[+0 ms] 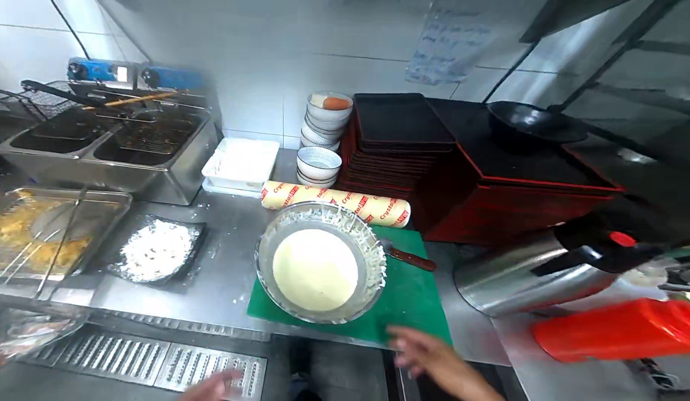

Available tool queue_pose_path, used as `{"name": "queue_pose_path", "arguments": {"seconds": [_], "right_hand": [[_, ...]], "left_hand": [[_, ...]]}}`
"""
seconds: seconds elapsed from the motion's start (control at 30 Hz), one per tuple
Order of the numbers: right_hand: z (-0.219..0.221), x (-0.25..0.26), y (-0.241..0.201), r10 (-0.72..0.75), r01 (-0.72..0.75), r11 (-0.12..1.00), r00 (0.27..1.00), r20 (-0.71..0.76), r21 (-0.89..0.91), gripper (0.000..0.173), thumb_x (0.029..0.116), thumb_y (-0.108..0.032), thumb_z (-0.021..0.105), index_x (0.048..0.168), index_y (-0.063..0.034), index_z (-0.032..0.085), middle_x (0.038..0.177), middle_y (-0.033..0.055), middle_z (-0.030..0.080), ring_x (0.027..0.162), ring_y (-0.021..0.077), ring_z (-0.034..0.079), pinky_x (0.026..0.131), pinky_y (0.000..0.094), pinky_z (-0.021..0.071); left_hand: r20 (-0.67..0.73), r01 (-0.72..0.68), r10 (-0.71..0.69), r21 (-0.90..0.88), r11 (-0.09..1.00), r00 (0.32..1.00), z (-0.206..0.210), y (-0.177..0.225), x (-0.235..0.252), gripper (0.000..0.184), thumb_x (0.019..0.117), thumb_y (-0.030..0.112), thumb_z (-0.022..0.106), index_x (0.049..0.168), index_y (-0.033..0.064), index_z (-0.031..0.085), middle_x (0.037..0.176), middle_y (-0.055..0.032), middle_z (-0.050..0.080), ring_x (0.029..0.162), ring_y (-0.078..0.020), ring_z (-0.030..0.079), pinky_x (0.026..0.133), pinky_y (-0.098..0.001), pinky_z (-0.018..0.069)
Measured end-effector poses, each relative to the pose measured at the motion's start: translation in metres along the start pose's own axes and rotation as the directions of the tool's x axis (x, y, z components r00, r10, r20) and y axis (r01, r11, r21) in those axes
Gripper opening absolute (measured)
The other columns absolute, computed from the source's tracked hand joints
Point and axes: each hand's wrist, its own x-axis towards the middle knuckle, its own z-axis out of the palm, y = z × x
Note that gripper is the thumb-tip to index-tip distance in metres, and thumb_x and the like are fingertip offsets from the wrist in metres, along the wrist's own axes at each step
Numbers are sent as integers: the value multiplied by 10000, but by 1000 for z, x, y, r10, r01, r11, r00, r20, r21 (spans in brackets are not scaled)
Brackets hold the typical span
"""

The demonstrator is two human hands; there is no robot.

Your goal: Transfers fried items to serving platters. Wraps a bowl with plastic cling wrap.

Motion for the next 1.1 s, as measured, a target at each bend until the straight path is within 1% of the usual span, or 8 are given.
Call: {"name": "queue_pose_path", "arguments": {"seconds": [0.1,0.2,0.33,0.4,0.63,0.8,0.97,1.1], "right_hand": [[-33,56,-40,-153,219,967,906,-394,127,392,1063,-269,497,1377,-58,601,1202,121,714,958,245,737,762,421,632],[-60,104,-57,-133,273,944,826,-548,183,395,1060,-233,528,1395,-30,576,1303,164,659,1073,282,703,812,469,614],[-89,171,-68,-86,249,959,709,-700,135,411,1061,-210,556,1418,-7,555,1358,240,612,1111,360,671,910,553,563],[-99,200,-71,-57,184,979,670,-740,91,426,1068,-212,561,1432,8,538,1335,282,614,1165,411,641,998,596,499],[-107,256,-62,26,219,959,559,-829,178,484,1098,-246,452,1492,35,453,1476,275,511,1376,376,501,1147,552,385],[-116,273,-42,32,134,984,518,-855,118,385,1100,-207,464,1320,71,614,1288,300,629,1252,385,589,1092,562,420],[-139,272,-74,37,-17,999,498,-866,34,393,1098,-239,491,1098,95,697,1063,325,675,1032,429,649,953,626,459],[-160,291,-97,130,-154,987,530,-838,56,483,1106,-343,460,1185,81,677,1202,346,643,1186,483,597,1019,666,414]], "left_hand": [[-345,-218,137,-207,954,928,-18,61,60,464,1076,291,308,1356,-3,532,1263,-125,685,1024,-258,719,832,-433,619],[-503,-202,69,-216,955,862,-30,112,120,453,1110,245,225,1281,-3,564,1119,-105,727,887,-207,730,729,-358,610],[-522,-175,12,-265,948,853,-50,161,207,479,1133,297,231,1302,-25,543,1130,-132,702,900,-215,720,772,-374,602],[-572,-201,10,-272,941,820,-60,176,253,555,1139,346,182,1372,-51,493,1244,-190,648,971,-249,702,829,-392,581],[-632,-247,132,-97,964,763,-84,180,375,587,1137,359,161,1460,-42,442,1491,-227,492,1313,-328,541,1067,-507,443],[-578,-141,143,50,989,804,-73,164,409,475,1134,262,309,1377,-79,533,1325,-282,595,1237,-366,572,1063,-523,445],[-639,173,6,217,961,769,-66,216,412,516,1130,343,336,1293,-58,618,1287,-315,617,1243,-443,577,1067,-607,418],[-583,374,-98,374,849,806,-78,263,427,590,1118,408,344,1196,-84,661,1274,-314,626,1248,-442,584,1058,-604,431]]}}
